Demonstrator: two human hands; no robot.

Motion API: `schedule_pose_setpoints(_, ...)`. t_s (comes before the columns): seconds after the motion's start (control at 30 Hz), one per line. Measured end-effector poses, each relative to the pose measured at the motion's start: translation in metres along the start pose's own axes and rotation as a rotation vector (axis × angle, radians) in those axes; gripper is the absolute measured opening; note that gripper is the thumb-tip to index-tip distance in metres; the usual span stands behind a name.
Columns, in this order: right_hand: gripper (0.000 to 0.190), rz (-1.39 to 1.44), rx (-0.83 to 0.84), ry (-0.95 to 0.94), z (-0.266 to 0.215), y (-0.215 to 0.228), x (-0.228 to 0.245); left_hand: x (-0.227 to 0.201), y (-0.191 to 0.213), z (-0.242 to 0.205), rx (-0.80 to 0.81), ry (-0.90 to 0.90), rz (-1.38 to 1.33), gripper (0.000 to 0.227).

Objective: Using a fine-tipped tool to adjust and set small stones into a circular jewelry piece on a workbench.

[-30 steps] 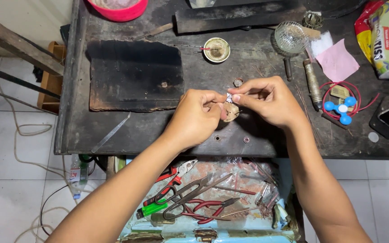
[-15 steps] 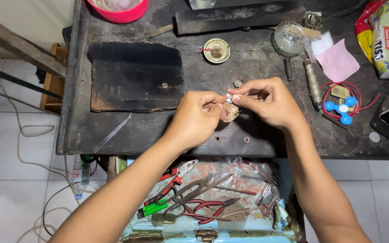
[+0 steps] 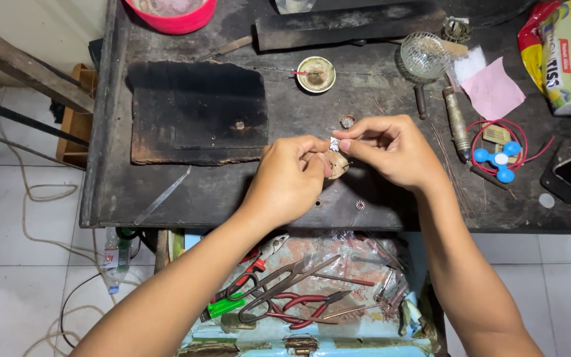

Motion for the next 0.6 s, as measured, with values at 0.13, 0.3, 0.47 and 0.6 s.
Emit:
schedule_pose_setpoints(0.13,0.021,0.001,-0.011,0.009,-0.003,-0.004,-0.004,-0.022,0.012,0.005,0.002,-0.220,0.248,0.028)
schedule_pose_setpoints(0.3,0.022,-0.010,-0.035,0.065,-0.003,-0.009,0.004,-0.025,0.008,0.004,0.032,-0.326,0.301,0.026)
schedule_pose_setpoints(0.47,0.029,0.046,-0.060,0.067,-0.006,-0.011,-0.015,-0.027,0.005,0.004,0.017,-0.367,0.338,0.023)
schedule_pose_setpoints(0.6,0.026,0.070,-0.082,0.107,-0.006,-0.010,-0.021,-0.028,0.004,0.003,0.006,-0.370,0.372,0.024)
Point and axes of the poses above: each hand's wrist, its own z-axis towards the middle knuckle, its own y-axis out of the back of the hand, x = y × z, the point moved 9 cm from there along z, towards the middle knuckle, and after that the axes turned 6 degrees about x, right-handed, at the moved point
